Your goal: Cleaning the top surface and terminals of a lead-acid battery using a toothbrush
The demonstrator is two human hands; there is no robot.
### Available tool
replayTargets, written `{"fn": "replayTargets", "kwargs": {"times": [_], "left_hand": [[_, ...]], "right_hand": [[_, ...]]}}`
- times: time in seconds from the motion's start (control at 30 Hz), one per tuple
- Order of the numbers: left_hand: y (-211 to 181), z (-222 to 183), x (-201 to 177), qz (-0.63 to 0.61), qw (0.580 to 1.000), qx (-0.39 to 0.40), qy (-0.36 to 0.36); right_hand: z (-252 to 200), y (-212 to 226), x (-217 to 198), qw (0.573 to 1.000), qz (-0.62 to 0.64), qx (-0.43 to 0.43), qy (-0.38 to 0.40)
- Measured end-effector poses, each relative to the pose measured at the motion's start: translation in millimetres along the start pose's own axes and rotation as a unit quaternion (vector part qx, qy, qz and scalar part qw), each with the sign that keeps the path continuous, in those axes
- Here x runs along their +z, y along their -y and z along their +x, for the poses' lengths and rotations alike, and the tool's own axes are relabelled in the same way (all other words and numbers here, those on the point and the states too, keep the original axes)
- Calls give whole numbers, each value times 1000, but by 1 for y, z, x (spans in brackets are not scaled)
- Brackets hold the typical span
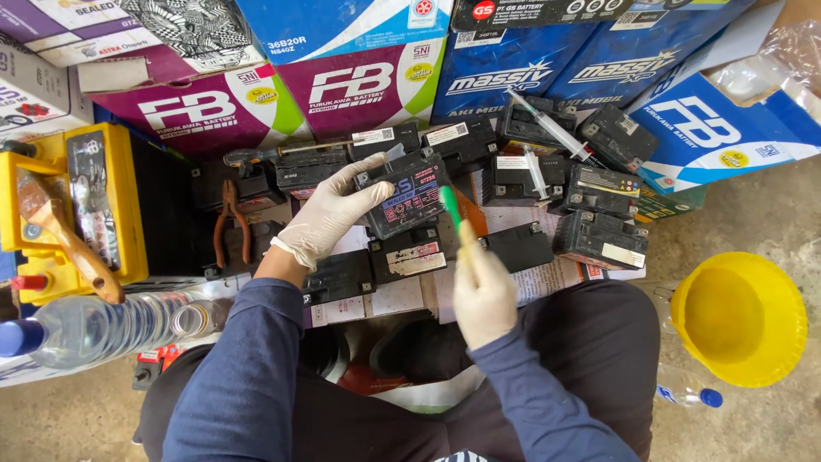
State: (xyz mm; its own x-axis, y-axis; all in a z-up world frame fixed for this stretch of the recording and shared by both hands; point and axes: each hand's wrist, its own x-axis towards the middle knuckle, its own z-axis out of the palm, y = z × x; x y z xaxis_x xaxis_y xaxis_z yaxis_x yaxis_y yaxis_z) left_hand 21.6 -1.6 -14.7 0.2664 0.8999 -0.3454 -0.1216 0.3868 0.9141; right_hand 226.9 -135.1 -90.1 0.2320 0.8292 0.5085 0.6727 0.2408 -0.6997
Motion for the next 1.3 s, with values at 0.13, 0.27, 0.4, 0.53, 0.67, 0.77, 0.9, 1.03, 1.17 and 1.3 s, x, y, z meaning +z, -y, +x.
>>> {"fn": "replayTargets", "kwargs": {"times": [0.13,0.27,0.4,0.53,0.67,0.77,0.9,1.03,1.17,1.3], "left_hand": [[7,9,-5,7,1000,-2,0],[3,5,-4,0,1000,-6,-1],[11,10,-8,3,1000,-6,7],[1,4,-2,6,1000,-8,1],[8,7,-4,-2,1000,-5,1],[12,11,-7,7,1000,-2,1],[6,5,-4,13,1000,-8,1],[9,8,-5,13,1000,-4,3],[3,5,-1,11,1000,-6,-3],[5,6,-6,7,1000,-7,-3]], "right_hand": [[-20,41,15,999,14,2,48],[-3,5,6,998,-65,-9,-7],[-13,31,11,999,4,43,-6],[-17,27,8,999,-21,9,28],[4,19,-2,1000,2,16,-22],[-16,33,11,999,28,26,11],[20,40,-3,997,65,33,24],[34,5,12,1000,-7,1,-13],[47,15,16,1000,-26,14,-3],[50,31,12,997,30,51,50]]}}
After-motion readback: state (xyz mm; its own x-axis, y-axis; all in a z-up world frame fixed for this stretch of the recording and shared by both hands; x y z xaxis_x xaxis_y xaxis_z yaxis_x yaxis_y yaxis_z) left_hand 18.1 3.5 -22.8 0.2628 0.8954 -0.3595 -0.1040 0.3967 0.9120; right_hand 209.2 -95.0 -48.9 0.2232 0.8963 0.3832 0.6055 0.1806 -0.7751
